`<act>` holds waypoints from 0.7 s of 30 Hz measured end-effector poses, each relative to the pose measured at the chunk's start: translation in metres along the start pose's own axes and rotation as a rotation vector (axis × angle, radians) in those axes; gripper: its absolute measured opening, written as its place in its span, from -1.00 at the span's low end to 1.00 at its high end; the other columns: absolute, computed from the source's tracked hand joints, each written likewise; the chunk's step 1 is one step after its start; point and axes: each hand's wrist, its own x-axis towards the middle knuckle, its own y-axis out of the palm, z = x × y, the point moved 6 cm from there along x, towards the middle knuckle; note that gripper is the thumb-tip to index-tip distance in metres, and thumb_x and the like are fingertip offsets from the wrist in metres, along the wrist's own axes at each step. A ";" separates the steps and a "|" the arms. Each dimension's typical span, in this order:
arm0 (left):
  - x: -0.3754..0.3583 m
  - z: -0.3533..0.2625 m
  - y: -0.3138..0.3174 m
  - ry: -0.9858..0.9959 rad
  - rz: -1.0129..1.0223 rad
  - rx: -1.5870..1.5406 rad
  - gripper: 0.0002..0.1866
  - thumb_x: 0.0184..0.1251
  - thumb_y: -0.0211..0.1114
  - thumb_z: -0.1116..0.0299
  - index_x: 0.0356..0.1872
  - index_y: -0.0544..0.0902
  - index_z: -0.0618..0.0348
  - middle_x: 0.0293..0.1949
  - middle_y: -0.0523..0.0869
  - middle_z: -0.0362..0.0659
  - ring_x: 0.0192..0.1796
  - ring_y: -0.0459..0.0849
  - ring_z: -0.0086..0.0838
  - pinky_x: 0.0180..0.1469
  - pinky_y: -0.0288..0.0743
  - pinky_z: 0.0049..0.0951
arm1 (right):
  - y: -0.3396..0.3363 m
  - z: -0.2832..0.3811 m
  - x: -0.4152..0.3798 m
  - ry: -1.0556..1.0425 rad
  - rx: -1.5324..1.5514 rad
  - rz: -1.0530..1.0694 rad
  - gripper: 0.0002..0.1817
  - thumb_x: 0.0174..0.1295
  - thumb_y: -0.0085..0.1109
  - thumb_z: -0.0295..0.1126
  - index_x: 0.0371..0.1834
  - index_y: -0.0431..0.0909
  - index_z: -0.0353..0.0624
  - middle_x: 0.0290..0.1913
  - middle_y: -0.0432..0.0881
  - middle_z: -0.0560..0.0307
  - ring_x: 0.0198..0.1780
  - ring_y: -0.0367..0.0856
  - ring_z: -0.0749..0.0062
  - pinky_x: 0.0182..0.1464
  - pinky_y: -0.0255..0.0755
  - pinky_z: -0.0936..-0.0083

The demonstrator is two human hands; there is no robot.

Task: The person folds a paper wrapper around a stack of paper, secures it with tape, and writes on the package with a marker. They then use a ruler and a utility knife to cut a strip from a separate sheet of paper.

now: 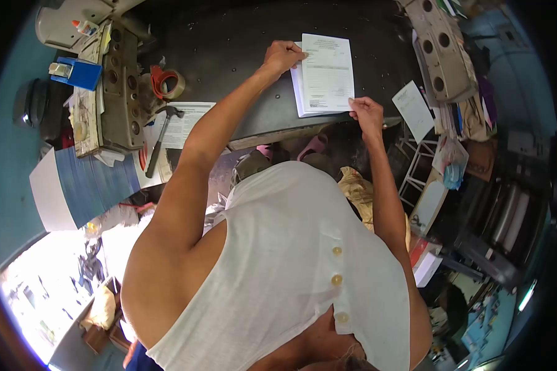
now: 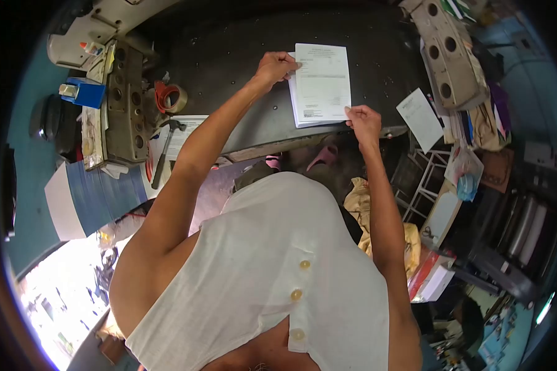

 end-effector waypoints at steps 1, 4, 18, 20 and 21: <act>0.008 0.004 0.000 0.016 -0.025 0.074 -0.80 0.11 0.52 0.30 -0.37 0.75 0.21 -0.44 0.75 -0.18 -0.46 0.67 -0.56 -0.35 0.55 -0.52 | 0.002 -0.005 0.011 0.009 -0.018 0.025 -0.82 0.20 0.42 -0.40 -0.33 0.64 -0.28 -0.48 0.65 0.25 -0.50 0.55 0.67 -0.44 0.38 0.69; 0.009 0.015 0.001 0.018 -0.136 0.173 -0.82 0.10 0.51 0.32 -0.38 0.75 0.21 -0.46 0.75 -0.19 -0.44 0.68 -0.58 -0.31 0.57 -0.54 | 0.002 -0.017 0.024 -0.007 -0.036 0.118 -0.80 0.18 0.44 -0.39 -0.41 0.61 -0.27 -0.54 0.63 0.26 -0.54 0.50 0.69 -0.48 0.35 0.70; -0.017 0.025 0.000 -0.238 -0.310 -0.054 -0.83 0.12 0.52 0.42 -0.36 0.66 0.18 -0.44 0.70 -0.28 -0.45 0.60 -0.65 -0.43 0.53 -0.60 | 0.009 -0.023 0.055 -0.157 -0.255 0.453 -0.66 0.06 0.52 -0.23 -0.44 0.61 -0.28 -0.54 0.67 0.12 -0.53 0.59 0.50 -0.39 0.48 0.52; -0.019 0.025 0.002 -0.251 -0.297 -0.090 -0.83 0.15 0.51 0.44 -0.35 0.65 0.18 -0.43 0.69 -0.28 -0.44 0.60 -0.64 -0.43 0.54 -0.60 | 0.010 -0.022 0.054 -0.174 -0.296 0.439 -0.65 0.04 0.53 -0.22 -0.45 0.60 -0.27 -0.54 0.67 0.11 -0.53 0.60 0.48 -0.38 0.49 0.51; -0.017 0.027 0.001 -0.247 -0.294 -0.103 -0.83 0.15 0.51 0.43 -0.35 0.65 0.17 -0.42 0.69 -0.28 -0.43 0.61 -0.64 -0.43 0.56 -0.59 | 0.011 -0.020 0.054 -0.184 -0.308 0.428 -0.65 0.03 0.54 -0.21 -0.45 0.60 -0.27 -0.54 0.67 0.11 -0.53 0.60 0.48 -0.38 0.49 0.51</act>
